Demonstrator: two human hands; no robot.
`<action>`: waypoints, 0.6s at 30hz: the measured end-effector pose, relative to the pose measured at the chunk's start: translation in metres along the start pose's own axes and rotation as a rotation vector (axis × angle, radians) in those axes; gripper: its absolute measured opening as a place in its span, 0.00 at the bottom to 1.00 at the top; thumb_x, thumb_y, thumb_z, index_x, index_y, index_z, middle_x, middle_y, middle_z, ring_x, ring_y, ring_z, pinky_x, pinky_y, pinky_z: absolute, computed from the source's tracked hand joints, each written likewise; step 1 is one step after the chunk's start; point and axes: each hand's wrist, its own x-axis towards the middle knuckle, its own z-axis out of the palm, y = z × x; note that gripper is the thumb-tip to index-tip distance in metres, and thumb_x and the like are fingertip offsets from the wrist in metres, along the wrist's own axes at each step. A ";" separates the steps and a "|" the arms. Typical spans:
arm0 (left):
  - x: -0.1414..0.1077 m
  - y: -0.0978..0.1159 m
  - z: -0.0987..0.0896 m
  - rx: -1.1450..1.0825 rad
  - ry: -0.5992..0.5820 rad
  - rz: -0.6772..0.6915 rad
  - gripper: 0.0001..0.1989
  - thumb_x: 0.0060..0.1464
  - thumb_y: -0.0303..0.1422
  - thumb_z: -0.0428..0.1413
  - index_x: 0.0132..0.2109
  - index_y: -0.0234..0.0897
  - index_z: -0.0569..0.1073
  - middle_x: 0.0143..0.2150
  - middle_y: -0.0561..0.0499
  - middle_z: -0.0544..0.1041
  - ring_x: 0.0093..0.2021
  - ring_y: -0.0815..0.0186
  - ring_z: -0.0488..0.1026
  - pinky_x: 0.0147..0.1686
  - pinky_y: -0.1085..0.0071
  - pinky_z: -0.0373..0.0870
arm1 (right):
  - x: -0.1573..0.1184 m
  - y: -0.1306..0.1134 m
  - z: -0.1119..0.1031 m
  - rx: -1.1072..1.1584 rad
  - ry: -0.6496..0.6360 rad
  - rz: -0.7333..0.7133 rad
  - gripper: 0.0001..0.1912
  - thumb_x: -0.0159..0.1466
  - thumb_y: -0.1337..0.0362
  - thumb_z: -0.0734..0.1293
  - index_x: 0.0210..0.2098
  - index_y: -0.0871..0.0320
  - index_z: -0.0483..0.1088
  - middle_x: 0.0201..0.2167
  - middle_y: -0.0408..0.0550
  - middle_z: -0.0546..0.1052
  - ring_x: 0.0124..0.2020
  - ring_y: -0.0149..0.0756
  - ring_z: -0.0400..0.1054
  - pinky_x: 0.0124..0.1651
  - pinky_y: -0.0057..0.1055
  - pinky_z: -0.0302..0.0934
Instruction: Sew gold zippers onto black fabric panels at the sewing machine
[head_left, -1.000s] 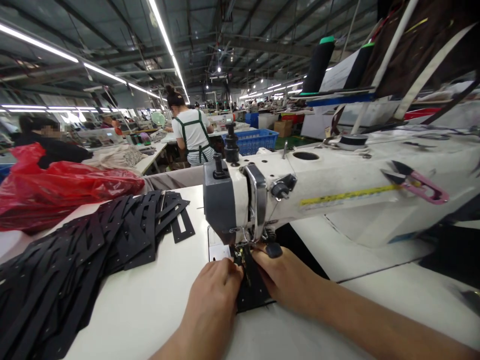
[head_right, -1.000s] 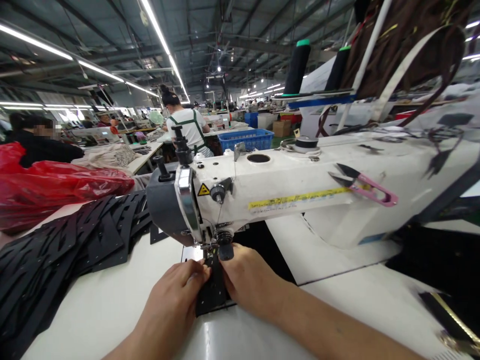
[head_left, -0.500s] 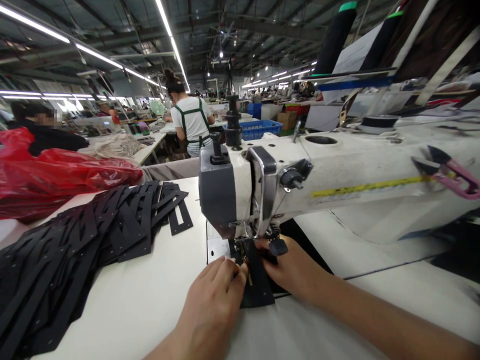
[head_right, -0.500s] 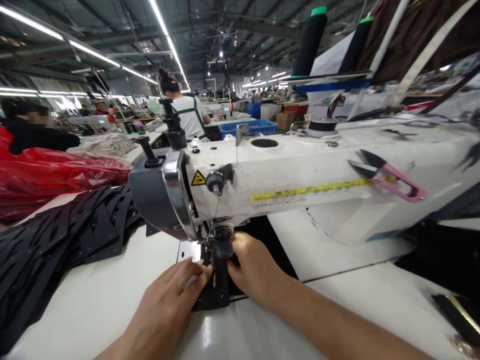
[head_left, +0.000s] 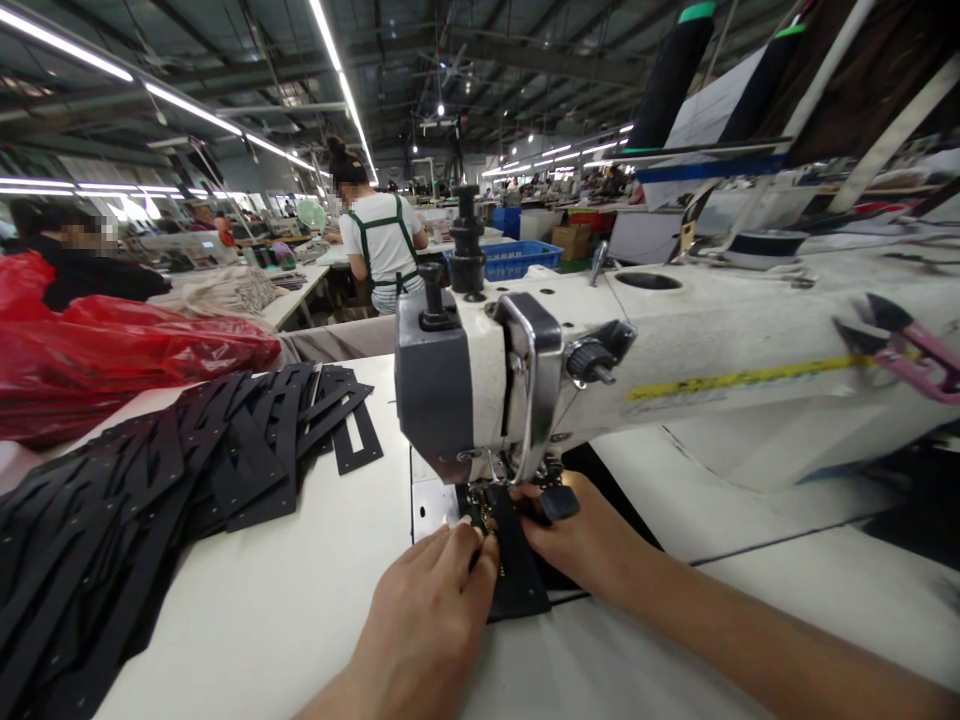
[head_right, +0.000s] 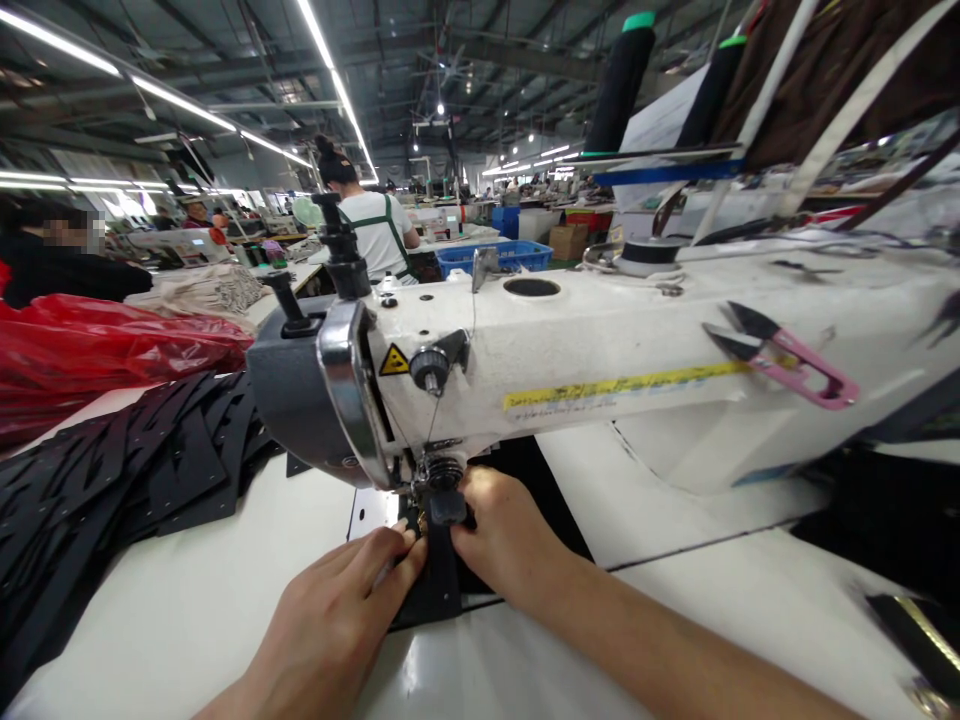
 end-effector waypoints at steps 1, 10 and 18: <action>0.001 0.000 -0.001 0.025 -0.009 0.006 0.16 0.62 0.24 0.37 0.40 0.30 0.69 0.32 0.46 0.71 0.28 0.66 0.71 0.27 0.70 0.74 | 0.000 0.000 0.000 -0.031 -0.003 0.003 0.09 0.52 0.77 0.61 0.28 0.61 0.70 0.29 0.48 0.75 0.31 0.37 0.69 0.33 0.28 0.62; 0.002 0.000 -0.001 0.132 -0.073 0.057 0.12 0.59 0.21 0.40 0.39 0.30 0.69 0.31 0.46 0.72 0.27 0.65 0.71 0.25 0.69 0.73 | 0.013 -0.003 0.009 -0.266 0.051 0.105 0.09 0.57 0.70 0.61 0.23 0.61 0.70 0.24 0.52 0.76 0.28 0.41 0.71 0.28 0.29 0.59; -0.010 -0.002 -0.006 -0.106 -0.071 -0.097 0.16 0.52 0.19 0.43 0.46 0.30 0.68 0.42 0.42 0.73 0.37 0.62 0.74 0.34 0.64 0.76 | -0.004 -0.016 0.004 -0.339 0.093 0.026 0.08 0.59 0.71 0.61 0.29 0.62 0.72 0.29 0.53 0.76 0.32 0.41 0.71 0.32 0.32 0.63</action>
